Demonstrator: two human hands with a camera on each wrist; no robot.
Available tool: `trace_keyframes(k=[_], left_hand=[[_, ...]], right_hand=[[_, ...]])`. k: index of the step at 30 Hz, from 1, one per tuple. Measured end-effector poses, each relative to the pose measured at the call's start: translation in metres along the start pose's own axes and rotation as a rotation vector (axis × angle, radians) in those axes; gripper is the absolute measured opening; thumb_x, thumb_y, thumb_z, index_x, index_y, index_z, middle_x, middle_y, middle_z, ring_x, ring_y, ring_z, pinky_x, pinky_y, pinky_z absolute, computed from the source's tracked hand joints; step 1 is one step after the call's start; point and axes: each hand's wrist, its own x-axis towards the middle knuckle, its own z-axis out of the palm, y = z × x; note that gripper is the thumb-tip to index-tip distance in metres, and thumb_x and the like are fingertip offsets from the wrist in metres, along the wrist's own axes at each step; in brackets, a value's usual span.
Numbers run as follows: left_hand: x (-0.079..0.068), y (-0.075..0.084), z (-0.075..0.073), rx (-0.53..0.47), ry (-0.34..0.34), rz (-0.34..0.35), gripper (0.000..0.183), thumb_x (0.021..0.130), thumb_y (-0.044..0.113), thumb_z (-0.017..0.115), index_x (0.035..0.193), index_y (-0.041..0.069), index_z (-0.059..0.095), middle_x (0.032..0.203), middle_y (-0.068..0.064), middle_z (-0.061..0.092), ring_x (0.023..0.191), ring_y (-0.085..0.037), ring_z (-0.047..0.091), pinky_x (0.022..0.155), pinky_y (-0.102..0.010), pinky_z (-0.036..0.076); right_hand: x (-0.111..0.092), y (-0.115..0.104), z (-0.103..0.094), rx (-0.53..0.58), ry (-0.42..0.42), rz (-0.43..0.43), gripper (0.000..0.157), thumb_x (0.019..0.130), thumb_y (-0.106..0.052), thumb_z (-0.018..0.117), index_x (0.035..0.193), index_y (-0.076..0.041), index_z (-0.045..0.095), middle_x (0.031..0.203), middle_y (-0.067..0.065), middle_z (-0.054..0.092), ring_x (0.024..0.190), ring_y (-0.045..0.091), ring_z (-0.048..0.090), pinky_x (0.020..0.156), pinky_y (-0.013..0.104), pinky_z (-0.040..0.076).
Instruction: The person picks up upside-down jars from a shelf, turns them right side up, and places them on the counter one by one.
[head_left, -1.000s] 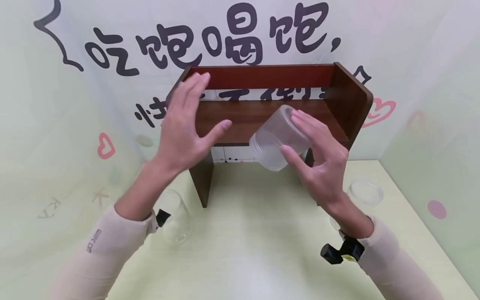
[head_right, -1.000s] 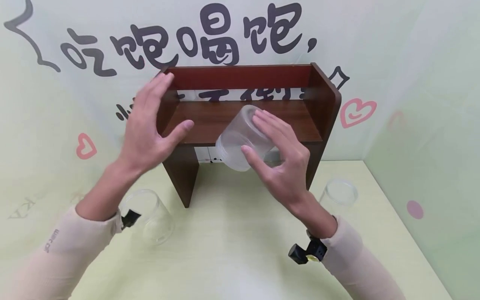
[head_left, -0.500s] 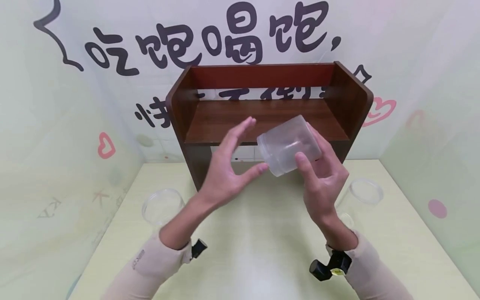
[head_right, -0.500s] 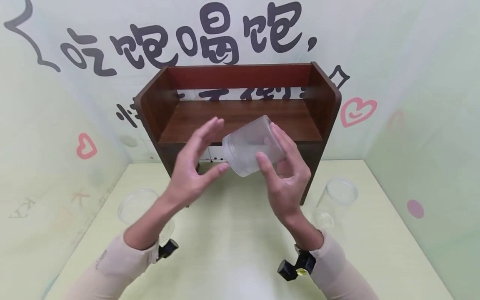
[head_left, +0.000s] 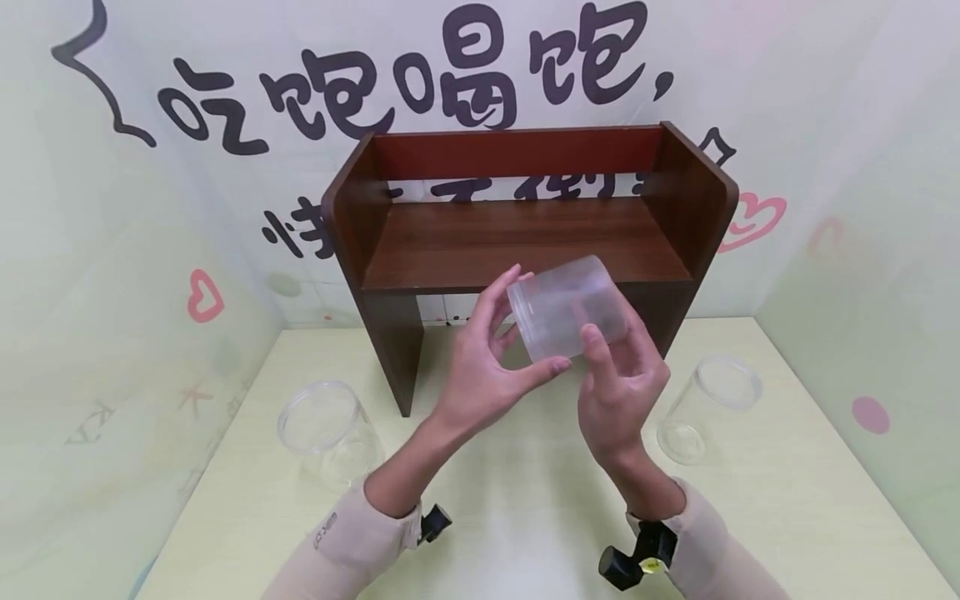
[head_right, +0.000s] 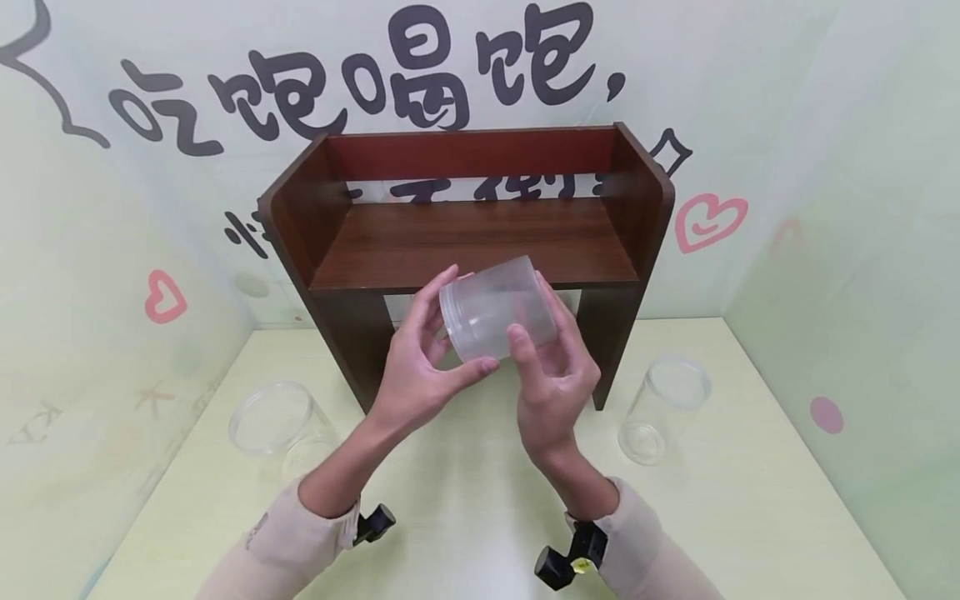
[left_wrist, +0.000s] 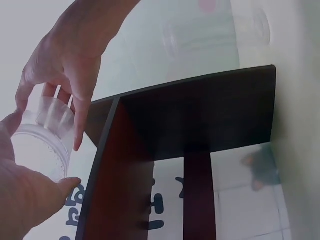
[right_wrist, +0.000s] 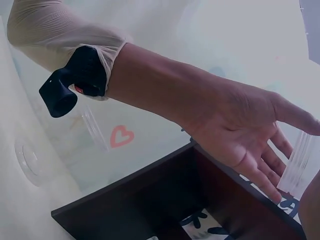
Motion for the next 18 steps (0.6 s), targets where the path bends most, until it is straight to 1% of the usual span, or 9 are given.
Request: trace_keyframes(k=[1,3,7,8,14,18], left_hand=[[-0.001,0.0,0.001,-0.016,0.006,-0.006,0.103,0.078,-0.002,0.091,0.163,0.003,0.032,0.161,-0.014,0.046,0.143,-0.025,0.053,0.114,-0.037,0.048],[-0.002,-0.001,0.002,-0.034,0.021,-0.01,0.102,0.078,-0.005,0.09,0.161,-0.001,0.032,0.158,-0.014,0.049,0.14,-0.027,0.055,0.112,-0.039,0.05],[-0.004,-0.002,0.001,-0.037,0.035,-0.011,0.098,0.077,-0.005,0.09,0.159,-0.003,0.036,0.153,-0.015,0.051,0.136,-0.029,0.057,0.11,-0.042,0.052],[-0.004,-0.001,0.0,-0.027,0.036,-0.008,0.098,0.076,-0.005,0.09,0.158,-0.003,0.037,0.153,-0.015,0.052,0.135,-0.029,0.058,0.109,-0.042,0.053],[-0.006,-0.001,-0.008,0.046,0.029,-0.001,0.096,0.076,-0.001,0.092,0.158,0.0,0.04,0.15,-0.014,0.054,0.132,-0.031,0.059,0.107,-0.038,0.054],[-0.009,0.0,-0.016,0.111,0.014,0.005,0.097,0.076,0.003,0.093,0.159,0.002,0.042,0.152,-0.013,0.054,0.132,-0.034,0.059,0.105,-0.037,0.055]], right_hand=[[-0.001,0.0,0.0,-0.006,-0.004,0.005,0.039,0.092,0.001,0.068,0.131,0.008,0.069,0.122,0.019,0.072,0.108,0.032,0.067,0.097,0.037,0.061],[-0.002,0.0,-0.001,-0.003,-0.022,0.011,0.04,0.093,0.003,0.068,0.132,0.01,0.068,0.125,0.02,0.072,0.11,0.033,0.066,0.099,0.039,0.06],[-0.003,0.0,-0.003,-0.016,-0.06,0.005,0.042,0.093,0.006,0.066,0.134,0.014,0.064,0.128,0.021,0.07,0.113,0.034,0.064,0.105,0.044,0.057],[-0.003,-0.001,-0.003,-0.023,-0.067,0.004,0.042,0.094,0.005,0.067,0.134,0.014,0.064,0.129,0.021,0.07,0.113,0.034,0.065,0.105,0.044,0.058],[-0.005,0.0,-0.012,-0.092,-0.114,0.008,0.046,0.095,-0.008,0.077,0.135,0.011,0.065,0.129,0.017,0.071,0.11,0.032,0.066,0.097,0.034,0.06],[-0.003,0.001,-0.02,-0.116,-0.195,-0.014,0.048,0.094,-0.006,0.077,0.134,0.016,0.062,0.133,0.018,0.07,0.116,0.032,0.065,0.101,0.035,0.059]])
